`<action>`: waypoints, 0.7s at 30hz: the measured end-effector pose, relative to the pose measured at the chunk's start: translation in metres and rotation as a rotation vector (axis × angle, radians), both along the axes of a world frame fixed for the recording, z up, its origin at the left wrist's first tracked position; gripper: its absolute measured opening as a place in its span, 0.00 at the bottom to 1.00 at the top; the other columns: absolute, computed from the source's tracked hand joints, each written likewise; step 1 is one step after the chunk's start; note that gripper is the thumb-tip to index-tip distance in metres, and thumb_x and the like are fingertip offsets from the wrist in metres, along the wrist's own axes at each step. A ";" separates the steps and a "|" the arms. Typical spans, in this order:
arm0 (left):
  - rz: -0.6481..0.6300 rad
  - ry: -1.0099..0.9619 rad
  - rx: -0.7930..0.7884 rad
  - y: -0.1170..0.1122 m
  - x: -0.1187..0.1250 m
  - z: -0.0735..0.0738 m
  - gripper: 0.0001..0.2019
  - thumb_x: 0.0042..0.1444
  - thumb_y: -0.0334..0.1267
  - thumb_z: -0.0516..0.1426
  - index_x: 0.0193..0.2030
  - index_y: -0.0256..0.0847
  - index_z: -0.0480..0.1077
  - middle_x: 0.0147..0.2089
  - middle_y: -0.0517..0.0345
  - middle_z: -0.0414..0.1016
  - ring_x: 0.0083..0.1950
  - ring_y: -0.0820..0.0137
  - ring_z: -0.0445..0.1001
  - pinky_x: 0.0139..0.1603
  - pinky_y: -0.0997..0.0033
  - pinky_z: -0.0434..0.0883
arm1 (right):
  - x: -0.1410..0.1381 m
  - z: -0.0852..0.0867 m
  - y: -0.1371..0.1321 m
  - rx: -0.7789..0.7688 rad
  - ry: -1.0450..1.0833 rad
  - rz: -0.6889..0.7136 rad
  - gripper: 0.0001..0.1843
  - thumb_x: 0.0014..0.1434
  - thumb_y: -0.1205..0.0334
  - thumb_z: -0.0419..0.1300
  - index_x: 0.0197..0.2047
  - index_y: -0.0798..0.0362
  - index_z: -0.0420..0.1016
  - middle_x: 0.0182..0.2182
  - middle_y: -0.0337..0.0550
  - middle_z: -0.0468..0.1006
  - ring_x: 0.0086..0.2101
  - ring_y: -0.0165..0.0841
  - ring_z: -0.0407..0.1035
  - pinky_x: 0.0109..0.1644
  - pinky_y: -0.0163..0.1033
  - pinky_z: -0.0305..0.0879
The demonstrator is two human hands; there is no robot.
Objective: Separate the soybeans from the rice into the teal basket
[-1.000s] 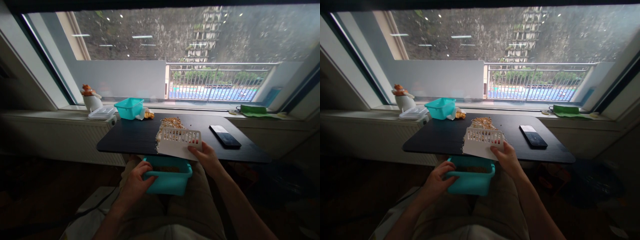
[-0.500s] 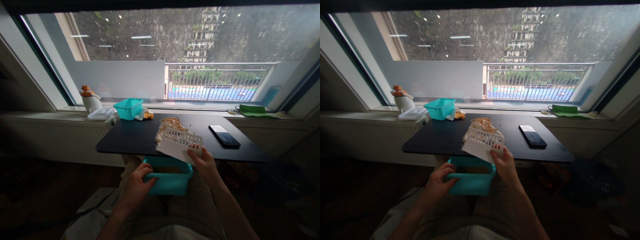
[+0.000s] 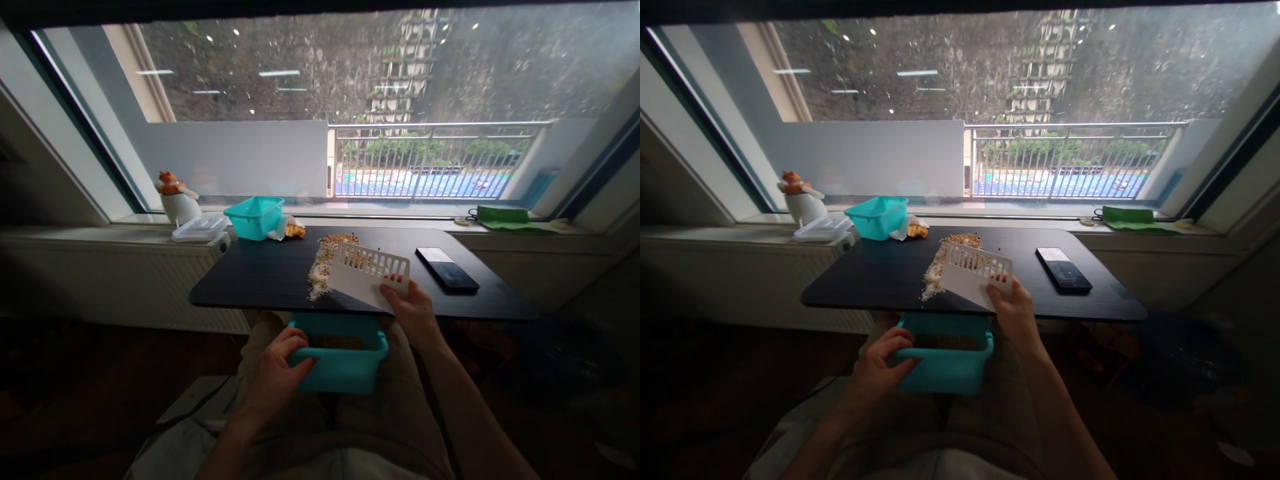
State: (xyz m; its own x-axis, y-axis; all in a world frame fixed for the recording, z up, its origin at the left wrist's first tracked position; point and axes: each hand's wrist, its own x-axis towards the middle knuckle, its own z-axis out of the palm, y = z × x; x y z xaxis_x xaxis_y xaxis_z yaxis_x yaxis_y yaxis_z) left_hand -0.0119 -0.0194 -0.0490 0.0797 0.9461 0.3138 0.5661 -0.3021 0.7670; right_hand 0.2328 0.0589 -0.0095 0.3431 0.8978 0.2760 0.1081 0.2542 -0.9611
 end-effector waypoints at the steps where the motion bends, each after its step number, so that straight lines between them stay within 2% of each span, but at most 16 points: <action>1: 0.001 0.000 0.001 0.000 -0.001 0.000 0.03 0.52 0.32 0.60 0.28 0.41 0.72 0.40 0.58 0.73 0.42 0.65 0.76 0.42 0.71 0.71 | -0.002 0.001 0.001 -0.001 -0.003 0.010 0.18 0.44 0.53 0.68 0.37 0.54 0.77 0.26 0.40 0.79 0.27 0.37 0.72 0.33 0.41 0.68; 9: 0.012 -0.013 0.007 -0.001 0.000 0.001 0.03 0.50 0.31 0.61 0.28 0.41 0.73 0.39 0.59 0.74 0.42 0.66 0.76 0.42 0.73 0.70 | 0.007 0.008 -0.007 -0.013 0.038 0.028 0.17 0.44 0.54 0.69 0.36 0.53 0.77 0.25 0.38 0.78 0.26 0.34 0.70 0.32 0.39 0.67; 21: 0.010 -0.025 0.033 0.000 0.000 0.006 0.03 0.50 0.32 0.61 0.27 0.41 0.73 0.39 0.58 0.74 0.41 0.66 0.76 0.43 0.72 0.71 | 0.003 0.002 -0.023 -0.049 0.099 0.082 0.18 0.42 0.53 0.71 0.36 0.53 0.78 0.27 0.41 0.80 0.28 0.38 0.73 0.35 0.42 0.70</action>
